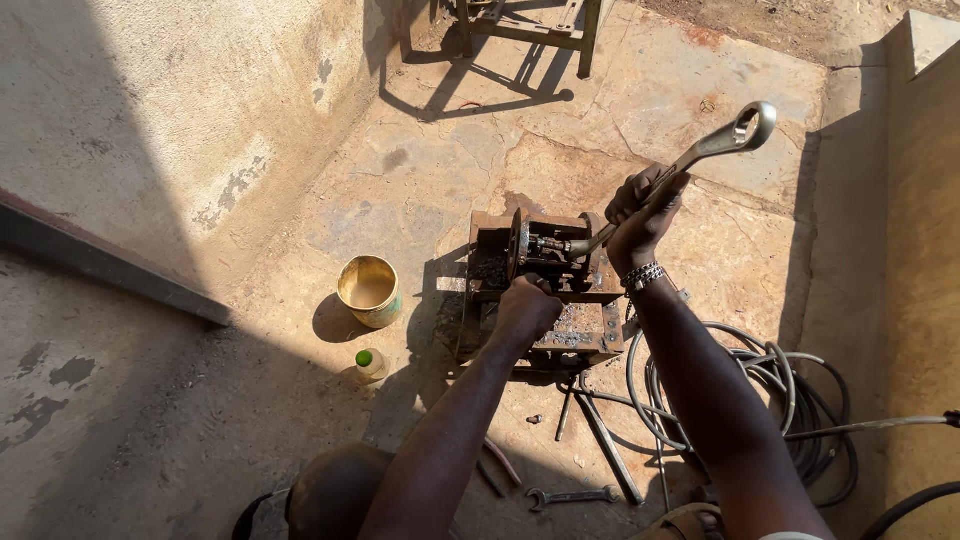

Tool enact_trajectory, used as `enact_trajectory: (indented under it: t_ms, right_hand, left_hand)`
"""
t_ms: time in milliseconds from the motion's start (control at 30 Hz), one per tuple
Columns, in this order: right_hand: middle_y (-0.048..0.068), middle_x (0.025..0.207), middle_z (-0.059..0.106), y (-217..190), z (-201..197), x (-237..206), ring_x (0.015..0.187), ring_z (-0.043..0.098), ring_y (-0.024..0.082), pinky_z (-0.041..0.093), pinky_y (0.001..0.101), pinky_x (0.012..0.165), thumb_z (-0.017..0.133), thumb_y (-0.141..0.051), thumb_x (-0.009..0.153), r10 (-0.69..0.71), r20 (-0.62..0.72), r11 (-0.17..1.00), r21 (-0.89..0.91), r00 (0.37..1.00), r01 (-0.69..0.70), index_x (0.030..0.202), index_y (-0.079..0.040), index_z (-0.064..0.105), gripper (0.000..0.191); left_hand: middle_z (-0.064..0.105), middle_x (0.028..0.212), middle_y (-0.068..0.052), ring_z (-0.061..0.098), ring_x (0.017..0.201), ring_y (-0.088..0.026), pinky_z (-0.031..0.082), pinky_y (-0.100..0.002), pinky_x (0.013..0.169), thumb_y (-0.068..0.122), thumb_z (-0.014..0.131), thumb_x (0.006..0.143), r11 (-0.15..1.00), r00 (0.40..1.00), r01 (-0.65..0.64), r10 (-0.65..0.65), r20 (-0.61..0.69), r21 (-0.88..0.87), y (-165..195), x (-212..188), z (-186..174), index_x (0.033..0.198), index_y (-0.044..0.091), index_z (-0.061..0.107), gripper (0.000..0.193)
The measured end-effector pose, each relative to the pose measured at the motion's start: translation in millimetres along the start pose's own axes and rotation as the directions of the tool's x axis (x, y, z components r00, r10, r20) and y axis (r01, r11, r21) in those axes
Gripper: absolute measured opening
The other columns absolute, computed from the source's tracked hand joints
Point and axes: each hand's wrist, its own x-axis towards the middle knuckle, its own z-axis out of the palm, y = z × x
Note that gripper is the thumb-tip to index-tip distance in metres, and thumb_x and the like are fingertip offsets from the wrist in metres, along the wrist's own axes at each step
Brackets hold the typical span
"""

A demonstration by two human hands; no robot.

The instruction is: The person kneels on the ground and uses a large spanner to loosen and tighten bolts on a rusty mechanical assembly resting on the ground, repositioning the wrench on different fasteners and steadying the machine with the other hand. Other wrenches and a coiled hose lie nearby on the ground.

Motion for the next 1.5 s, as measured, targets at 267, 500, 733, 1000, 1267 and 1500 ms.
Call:
enact_trajectory:
  t_ms: [267,500,733,1000,1267,1500]
  right_hand:
    - [-0.010,0.053,0.030,17,19,81,0.040,0.026,0.007,0.019,0.0293,0.035,0.042,-0.084,0.090,0.417,-0.260,0.892,-0.064,0.871,-0.447,0.071,-0.022,0.036,0.066]
    - [-0.011,0.052,0.030,38,26,91,0.039,0.024,0.007,0.018,0.0304,0.033,0.038,-0.083,0.092,0.389,-0.306,0.868,-0.194,0.869,-0.457,0.068,-0.025,0.034,0.063]
    - [-0.012,0.052,0.031,32,36,94,0.039,0.026,0.005,0.020,0.0292,0.031,0.038,-0.081,0.094,0.360,-0.257,0.828,-0.355,0.897,-0.434,0.065,-0.026,0.032,0.062]
    - [-0.010,0.053,0.035,34,29,60,0.038,0.033,0.005,0.030,0.0278,0.030,0.049,-0.071,0.099,0.087,0.025,0.929,-0.364,0.996,-0.072,0.068,-0.023,0.035,0.059]
    - [-0.001,0.064,0.052,-7,-44,-150,0.076,0.056,0.020,0.053,0.0444,0.094,0.075,-0.023,0.089,0.007,0.973,0.409,-0.213,0.230,0.887,0.067,-0.014,0.059,0.029]
    - [-0.001,0.066,0.053,-18,-35,-150,0.075,0.054,0.021,0.048,0.0423,0.088,0.074,-0.030,0.091,0.047,0.989,0.406,-0.145,0.138,0.902,0.077,-0.013,0.063,0.024]
  left_hand:
    - [0.064,0.076,-0.006,0.061,0.066,-0.015,0.049,-0.031,0.058,0.008,0.062,0.070,0.991,0.998,-0.069,0.068,-0.013,-0.116,0,-11,-2,0.080,0.008,0.060,0.010]
    - [0.066,0.074,-0.007,0.061,0.061,-0.014,0.050,-0.030,0.056,0.008,0.063,0.069,0.986,0.991,-0.135,0.132,-0.036,-0.096,-5,-5,-2,0.076,0.006,0.060,0.008]
    - [0.067,0.073,-0.008,0.062,0.059,-0.013,0.050,-0.029,0.056,0.008,0.064,0.068,0.992,0.996,-0.092,0.091,-0.024,-0.086,-5,-1,-2,0.077,0.008,0.060,0.010]
    - [0.070,0.086,-0.011,0.066,0.068,-0.016,0.051,-0.033,0.059,0.006,0.063,0.073,1.000,1.000,0.003,-0.002,0.026,-0.023,-2,-1,-4,0.089,0.008,0.062,0.017]
    - [0.071,0.090,-0.013,0.070,0.082,-0.024,0.055,-0.038,0.074,0.010,0.063,0.075,0.996,0.997,-0.066,0.068,-0.035,0.054,-8,2,-6,0.088,0.005,0.067,0.015]
    - [0.072,0.090,-0.014,0.071,0.084,-0.026,0.055,-0.038,0.076,0.010,0.063,0.074,0.994,0.997,-0.052,0.057,-0.056,0.096,-11,3,-2,0.088,0.007,0.066,0.015]
